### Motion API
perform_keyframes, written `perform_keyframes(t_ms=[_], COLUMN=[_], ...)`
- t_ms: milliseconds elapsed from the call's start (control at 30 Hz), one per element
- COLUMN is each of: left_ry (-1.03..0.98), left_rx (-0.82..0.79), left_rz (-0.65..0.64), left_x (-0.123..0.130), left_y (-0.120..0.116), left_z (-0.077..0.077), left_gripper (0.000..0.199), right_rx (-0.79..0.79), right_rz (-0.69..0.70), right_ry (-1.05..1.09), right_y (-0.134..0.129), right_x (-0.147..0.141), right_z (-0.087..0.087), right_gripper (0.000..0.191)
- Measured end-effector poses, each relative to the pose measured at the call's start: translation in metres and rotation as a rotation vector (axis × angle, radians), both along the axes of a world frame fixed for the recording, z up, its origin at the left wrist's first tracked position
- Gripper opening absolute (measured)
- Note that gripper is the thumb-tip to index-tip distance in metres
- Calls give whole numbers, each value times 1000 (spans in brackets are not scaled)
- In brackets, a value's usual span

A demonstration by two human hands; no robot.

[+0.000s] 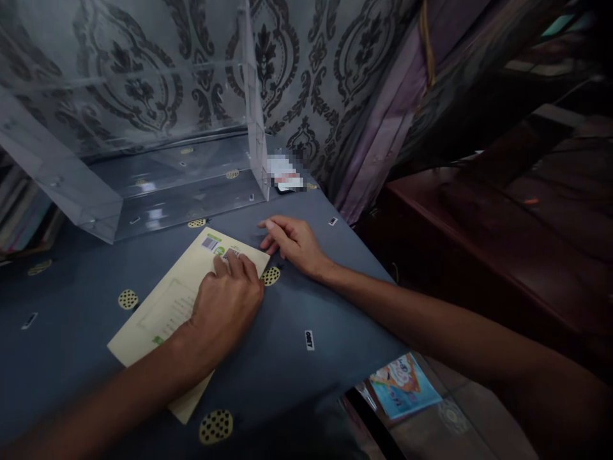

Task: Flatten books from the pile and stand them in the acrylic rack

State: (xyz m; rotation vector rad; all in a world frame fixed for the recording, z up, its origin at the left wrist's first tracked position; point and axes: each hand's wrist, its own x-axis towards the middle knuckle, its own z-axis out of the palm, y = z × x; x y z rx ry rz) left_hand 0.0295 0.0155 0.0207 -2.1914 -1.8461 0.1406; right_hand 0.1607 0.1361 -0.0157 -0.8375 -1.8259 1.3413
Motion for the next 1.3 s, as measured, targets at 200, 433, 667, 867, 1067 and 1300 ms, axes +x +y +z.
perform_keyframes(t_ms=[200,433,667,867,1067,1300], left_ry=[-15,-81,94,162,167,137], left_rx=[46,-13,-199,-202,-219,-223], left_rz=[-40,-36,66,52,44,50], left_x=[0,-1,12,11,10,10], left_y=[-1,-1,1,2,1,2], left_z=[-7,0,20,19,19,20], left_gripper=[32,37,38,39,39,38], right_rx=[-91,-52,51,141,200,226], right_rz=[3,-3,9,-23,-58,-85], right_ry=[25,52,-19,-80,-77,-26], right_y=[0,1,-5,-6,-5,-3], right_x=[3,3,7,10,11,11], right_z=[-2,-2,5,9,9,7], right_gripper=[40,34,32,31,33,40])
